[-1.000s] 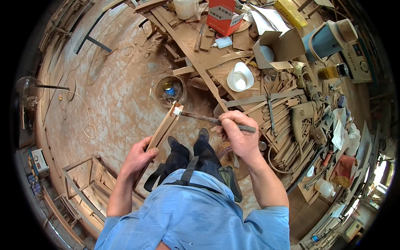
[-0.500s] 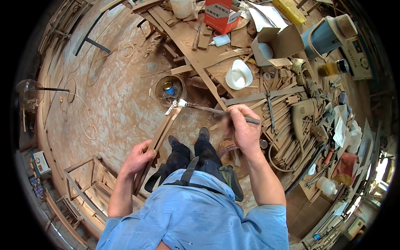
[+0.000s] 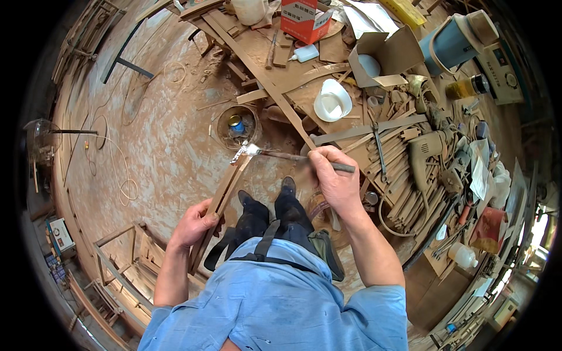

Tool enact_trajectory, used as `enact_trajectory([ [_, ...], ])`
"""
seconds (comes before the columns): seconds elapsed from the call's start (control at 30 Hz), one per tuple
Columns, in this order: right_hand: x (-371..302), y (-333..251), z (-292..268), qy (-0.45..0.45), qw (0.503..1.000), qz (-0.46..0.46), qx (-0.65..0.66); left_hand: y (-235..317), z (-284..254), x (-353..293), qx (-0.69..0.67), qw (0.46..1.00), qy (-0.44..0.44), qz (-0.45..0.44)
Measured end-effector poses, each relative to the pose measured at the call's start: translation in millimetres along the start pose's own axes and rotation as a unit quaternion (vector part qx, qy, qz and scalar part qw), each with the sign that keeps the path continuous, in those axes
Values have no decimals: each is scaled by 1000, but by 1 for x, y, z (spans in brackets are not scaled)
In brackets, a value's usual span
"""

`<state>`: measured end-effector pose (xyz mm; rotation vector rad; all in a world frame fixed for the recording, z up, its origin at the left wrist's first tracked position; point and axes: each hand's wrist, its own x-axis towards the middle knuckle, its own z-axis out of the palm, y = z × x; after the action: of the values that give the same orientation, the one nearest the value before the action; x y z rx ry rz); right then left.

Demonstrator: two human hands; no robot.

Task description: The person uses a wrench to tighten clamps on a wooden box-like structure, securing the pieces together. They then remove the clamps and apply glue to the edges of small wooden slats using a brush before placing them into a frame.

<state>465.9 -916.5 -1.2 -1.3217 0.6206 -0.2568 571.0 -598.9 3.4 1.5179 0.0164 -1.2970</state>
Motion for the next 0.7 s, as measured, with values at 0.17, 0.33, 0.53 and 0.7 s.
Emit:
enact_trajectory([
  [0.17,-8,-7,7,37,999,-22,18,-4,-1,2,12,1000,14,3],
  [0.33,-16,-10,18,-48,990,-112,-67,-6,-1,4,43,999,24,1],
  [0.53,-25,-9,22,-79,982,-149,-90,-9,1,6,62,997,44,5],
  [0.7,-26,-9,22,-96,965,-208,-126,-8,2,6,64,996,60,2],
])
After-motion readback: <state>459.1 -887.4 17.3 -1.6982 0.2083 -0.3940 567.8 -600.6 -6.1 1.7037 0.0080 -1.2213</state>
